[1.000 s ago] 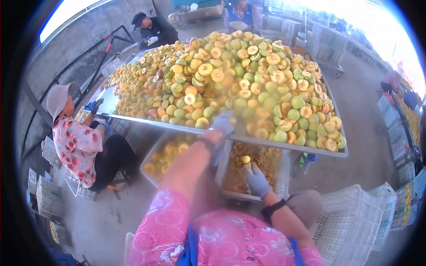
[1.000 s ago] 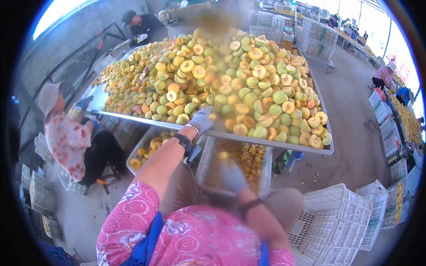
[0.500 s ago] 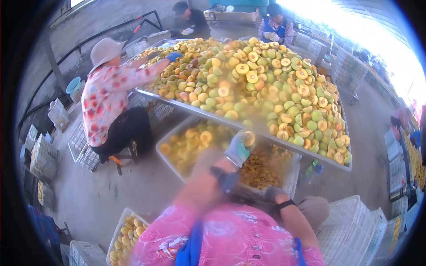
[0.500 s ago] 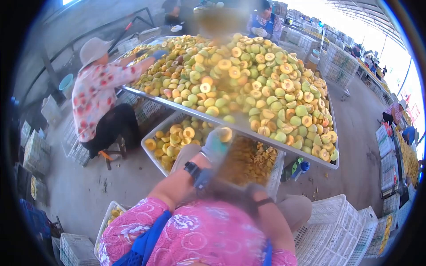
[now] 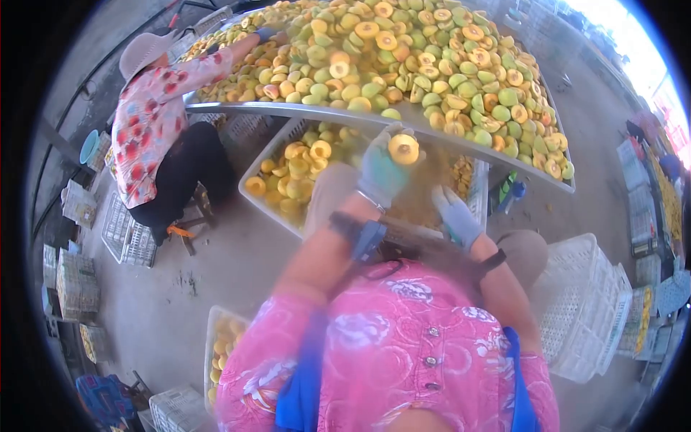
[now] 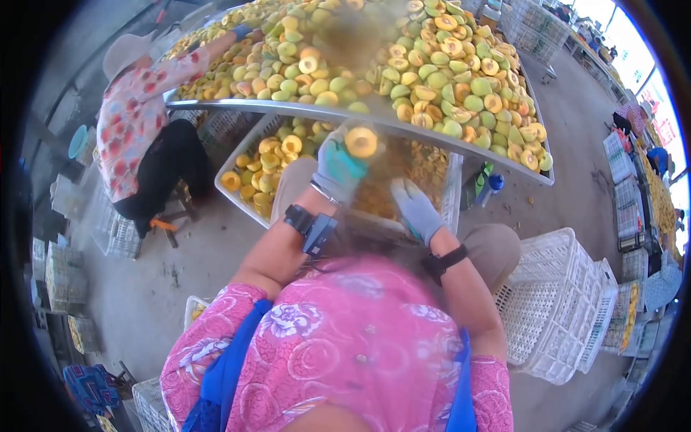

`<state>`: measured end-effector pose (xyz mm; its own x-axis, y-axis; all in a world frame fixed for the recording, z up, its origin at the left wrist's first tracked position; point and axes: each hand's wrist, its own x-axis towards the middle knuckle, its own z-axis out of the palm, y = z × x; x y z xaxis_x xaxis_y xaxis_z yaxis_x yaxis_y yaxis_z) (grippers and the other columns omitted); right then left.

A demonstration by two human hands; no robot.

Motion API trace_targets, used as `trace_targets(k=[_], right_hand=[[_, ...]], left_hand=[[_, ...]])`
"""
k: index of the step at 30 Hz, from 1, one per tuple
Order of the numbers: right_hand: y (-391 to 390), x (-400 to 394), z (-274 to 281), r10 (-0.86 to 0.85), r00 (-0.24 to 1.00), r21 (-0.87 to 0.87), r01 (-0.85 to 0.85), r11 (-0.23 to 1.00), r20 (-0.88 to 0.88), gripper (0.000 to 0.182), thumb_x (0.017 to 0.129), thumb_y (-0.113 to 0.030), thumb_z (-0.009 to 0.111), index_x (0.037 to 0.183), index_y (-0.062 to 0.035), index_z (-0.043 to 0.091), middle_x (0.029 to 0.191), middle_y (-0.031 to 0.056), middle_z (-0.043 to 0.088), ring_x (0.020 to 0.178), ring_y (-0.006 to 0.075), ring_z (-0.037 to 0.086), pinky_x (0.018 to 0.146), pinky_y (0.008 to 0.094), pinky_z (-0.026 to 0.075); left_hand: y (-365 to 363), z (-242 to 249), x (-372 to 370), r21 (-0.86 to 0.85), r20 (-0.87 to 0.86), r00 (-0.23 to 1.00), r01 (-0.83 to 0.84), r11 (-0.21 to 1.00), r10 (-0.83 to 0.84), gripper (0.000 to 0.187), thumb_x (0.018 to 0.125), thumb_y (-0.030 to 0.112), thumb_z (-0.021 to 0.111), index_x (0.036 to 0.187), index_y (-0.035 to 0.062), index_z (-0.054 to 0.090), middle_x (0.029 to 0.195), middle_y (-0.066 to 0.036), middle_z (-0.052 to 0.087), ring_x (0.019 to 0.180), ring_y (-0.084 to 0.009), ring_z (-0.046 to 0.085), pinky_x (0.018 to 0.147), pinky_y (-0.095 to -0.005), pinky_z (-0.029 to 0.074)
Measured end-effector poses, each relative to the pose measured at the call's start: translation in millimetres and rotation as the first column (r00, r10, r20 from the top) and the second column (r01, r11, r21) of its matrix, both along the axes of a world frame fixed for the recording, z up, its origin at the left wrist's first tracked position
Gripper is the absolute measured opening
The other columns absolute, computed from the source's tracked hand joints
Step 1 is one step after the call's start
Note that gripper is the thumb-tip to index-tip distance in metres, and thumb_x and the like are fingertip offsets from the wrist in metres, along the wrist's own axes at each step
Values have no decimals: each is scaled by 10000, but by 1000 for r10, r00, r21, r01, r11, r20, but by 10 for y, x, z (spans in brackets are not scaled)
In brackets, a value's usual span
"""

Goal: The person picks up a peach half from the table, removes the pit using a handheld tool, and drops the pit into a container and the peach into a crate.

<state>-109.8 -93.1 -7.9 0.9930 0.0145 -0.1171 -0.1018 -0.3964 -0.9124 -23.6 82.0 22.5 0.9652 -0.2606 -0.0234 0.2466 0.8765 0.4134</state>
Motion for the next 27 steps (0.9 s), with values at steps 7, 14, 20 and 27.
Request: trace_targets(k=[7,14,20,27], right_hand=[[194,-55,673,25,982,428,58,902,-187,245,962,-322,491,1021,-90,542,660,-17,459,513,67,422,393,228,322],[259,71,482,31,988,461,41,887,-148,285,963,-366,489,1072,-104,508,635,-18,454,410,83,391,322,245,302],[270,94,430,-1,989,460,70,885,-148,302,968,-407,467,1077,-127,505,622,-28,444,397,70,370,327,233,293],[316,101,454,1,991,468,63,882,-135,318,972,-423,453,1088,-132,504,640,-32,451,400,63,361,332,225,285]], left_hand=[[-157,-221,28,-67,77,989,132,989,-127,395,927,216,409,1272,36,477,1203,-149,554,1098,-306,546,944,-492,456],[-194,-124,-83,-61,109,986,131,989,-124,414,890,212,436,1260,29,461,1175,-154,557,1060,-296,557,913,-449,469],[-249,-216,-59,99,248,963,84,992,-106,383,912,224,450,1240,26,466,1151,-150,562,1030,-290,563,886,-433,484],[-214,-141,-65,2,89,991,98,995,-98,391,923,253,454,1223,4,481,1155,-169,562,1019,-320,567,887,-472,487]])
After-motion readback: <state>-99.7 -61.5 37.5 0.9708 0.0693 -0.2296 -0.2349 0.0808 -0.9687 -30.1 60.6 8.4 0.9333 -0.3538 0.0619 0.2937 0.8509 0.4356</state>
